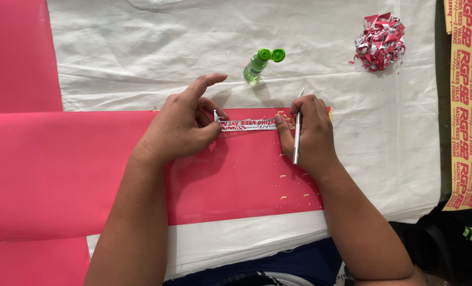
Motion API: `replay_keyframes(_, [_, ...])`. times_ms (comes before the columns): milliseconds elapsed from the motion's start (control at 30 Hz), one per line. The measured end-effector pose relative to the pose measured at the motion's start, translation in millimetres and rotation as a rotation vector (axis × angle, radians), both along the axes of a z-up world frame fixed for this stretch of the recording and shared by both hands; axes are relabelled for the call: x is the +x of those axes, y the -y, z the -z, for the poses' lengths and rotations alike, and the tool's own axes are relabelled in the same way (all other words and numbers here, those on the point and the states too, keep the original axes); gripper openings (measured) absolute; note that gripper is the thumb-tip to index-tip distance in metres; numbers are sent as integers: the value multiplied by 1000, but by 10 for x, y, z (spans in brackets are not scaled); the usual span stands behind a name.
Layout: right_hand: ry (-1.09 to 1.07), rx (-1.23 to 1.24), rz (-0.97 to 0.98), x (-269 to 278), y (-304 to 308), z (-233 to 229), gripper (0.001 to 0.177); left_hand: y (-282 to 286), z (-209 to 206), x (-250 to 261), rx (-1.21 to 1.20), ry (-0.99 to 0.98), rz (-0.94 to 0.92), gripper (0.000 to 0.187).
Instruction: The person uses a silver craft knife to cut a small sticker from a larger sheet of red and yellow adhesive labels. They carefully trace the outline of the sticker and then peel it off the backing sheet.
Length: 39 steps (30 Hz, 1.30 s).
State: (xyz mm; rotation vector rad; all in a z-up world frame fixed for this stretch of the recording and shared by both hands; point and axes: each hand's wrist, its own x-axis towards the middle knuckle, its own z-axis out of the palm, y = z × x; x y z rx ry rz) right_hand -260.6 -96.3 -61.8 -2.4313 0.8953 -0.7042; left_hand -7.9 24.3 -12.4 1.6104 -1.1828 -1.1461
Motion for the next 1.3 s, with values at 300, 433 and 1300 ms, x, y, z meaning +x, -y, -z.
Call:
replay_keyframes(300, [22, 49, 24, -1, 2, -9, 27, -1, 3, -1, -1, 5, -8, 76])
replay_keyframes(433, [67, 122, 46, -26, 0, -37, 25, 1, 20, 0, 5, 0, -11, 77])
replay_keyframes(1300, [51, -15, 9, -4, 15, 34, 33, 1, 56, 23, 7, -37, -27, 73])
